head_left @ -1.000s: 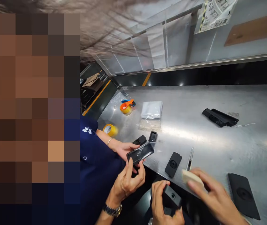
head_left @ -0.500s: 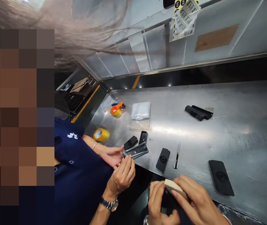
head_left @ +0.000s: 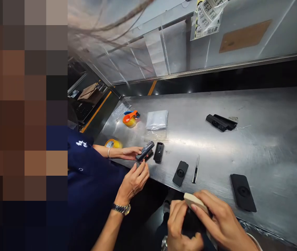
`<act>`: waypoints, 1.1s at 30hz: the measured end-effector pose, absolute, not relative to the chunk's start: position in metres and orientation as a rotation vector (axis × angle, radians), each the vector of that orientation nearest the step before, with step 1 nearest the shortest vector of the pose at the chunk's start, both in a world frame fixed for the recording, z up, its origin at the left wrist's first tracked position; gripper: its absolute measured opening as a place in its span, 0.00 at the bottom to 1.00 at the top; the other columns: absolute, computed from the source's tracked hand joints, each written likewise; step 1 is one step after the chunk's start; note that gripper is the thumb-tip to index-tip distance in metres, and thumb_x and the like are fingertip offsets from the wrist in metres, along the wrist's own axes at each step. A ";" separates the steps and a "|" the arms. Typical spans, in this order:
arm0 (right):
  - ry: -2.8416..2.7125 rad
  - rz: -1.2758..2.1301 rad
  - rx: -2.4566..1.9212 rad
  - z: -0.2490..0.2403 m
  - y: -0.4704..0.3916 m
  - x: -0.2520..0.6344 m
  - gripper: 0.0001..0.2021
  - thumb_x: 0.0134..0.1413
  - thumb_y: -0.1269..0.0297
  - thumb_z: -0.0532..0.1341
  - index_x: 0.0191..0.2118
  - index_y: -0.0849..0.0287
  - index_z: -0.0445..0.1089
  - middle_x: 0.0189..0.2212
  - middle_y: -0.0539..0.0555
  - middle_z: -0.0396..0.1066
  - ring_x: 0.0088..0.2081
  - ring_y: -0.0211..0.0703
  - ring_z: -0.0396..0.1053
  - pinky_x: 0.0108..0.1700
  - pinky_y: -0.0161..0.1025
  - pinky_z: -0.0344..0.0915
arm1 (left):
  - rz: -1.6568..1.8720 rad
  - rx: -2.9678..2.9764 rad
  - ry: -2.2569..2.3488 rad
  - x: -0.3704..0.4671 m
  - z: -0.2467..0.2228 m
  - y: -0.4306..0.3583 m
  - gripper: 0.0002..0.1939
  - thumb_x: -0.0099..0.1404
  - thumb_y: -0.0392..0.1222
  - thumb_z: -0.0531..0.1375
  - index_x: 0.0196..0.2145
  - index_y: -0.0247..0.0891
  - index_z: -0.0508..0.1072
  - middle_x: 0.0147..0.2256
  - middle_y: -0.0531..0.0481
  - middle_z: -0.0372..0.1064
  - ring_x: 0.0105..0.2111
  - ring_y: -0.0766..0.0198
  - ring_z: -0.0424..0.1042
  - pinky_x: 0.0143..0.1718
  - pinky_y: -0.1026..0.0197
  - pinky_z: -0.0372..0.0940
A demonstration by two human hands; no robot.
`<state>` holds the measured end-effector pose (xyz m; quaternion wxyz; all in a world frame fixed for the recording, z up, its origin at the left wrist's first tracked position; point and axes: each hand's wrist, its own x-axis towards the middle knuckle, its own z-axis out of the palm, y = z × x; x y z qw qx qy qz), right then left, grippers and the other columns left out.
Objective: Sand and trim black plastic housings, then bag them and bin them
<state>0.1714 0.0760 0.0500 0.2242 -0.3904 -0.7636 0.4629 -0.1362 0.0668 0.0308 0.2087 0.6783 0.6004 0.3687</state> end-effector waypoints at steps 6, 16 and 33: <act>-2.078 1.254 -1.083 0.051 0.076 0.172 0.07 0.61 0.62 0.52 0.33 0.56 0.63 0.26 0.49 0.66 0.28 0.37 0.66 0.30 0.34 0.63 | 1.083 1.828 1.647 -0.024 0.015 0.029 0.17 0.57 0.46 0.61 0.45 0.42 0.70 0.41 0.46 0.72 0.39 0.57 0.73 0.37 0.51 0.74; -2.066 1.283 -1.112 0.056 0.079 0.170 0.10 0.61 0.61 0.52 0.30 0.56 0.63 0.25 0.48 0.65 0.26 0.37 0.66 0.29 0.34 0.62 | 1.285 1.757 1.654 0.030 0.016 0.006 0.37 0.37 0.26 0.51 0.50 0.36 0.63 0.38 0.44 0.70 0.37 0.56 0.68 0.36 0.52 0.71; -2.071 1.337 -1.127 0.055 0.080 0.173 0.11 0.61 0.61 0.51 0.29 0.57 0.63 0.25 0.48 0.65 0.27 0.36 0.66 0.29 0.33 0.61 | 1.285 1.643 1.629 0.032 0.016 0.000 0.34 0.37 0.27 0.53 0.45 0.42 0.66 0.33 0.46 0.69 0.32 0.55 0.69 0.32 0.49 0.72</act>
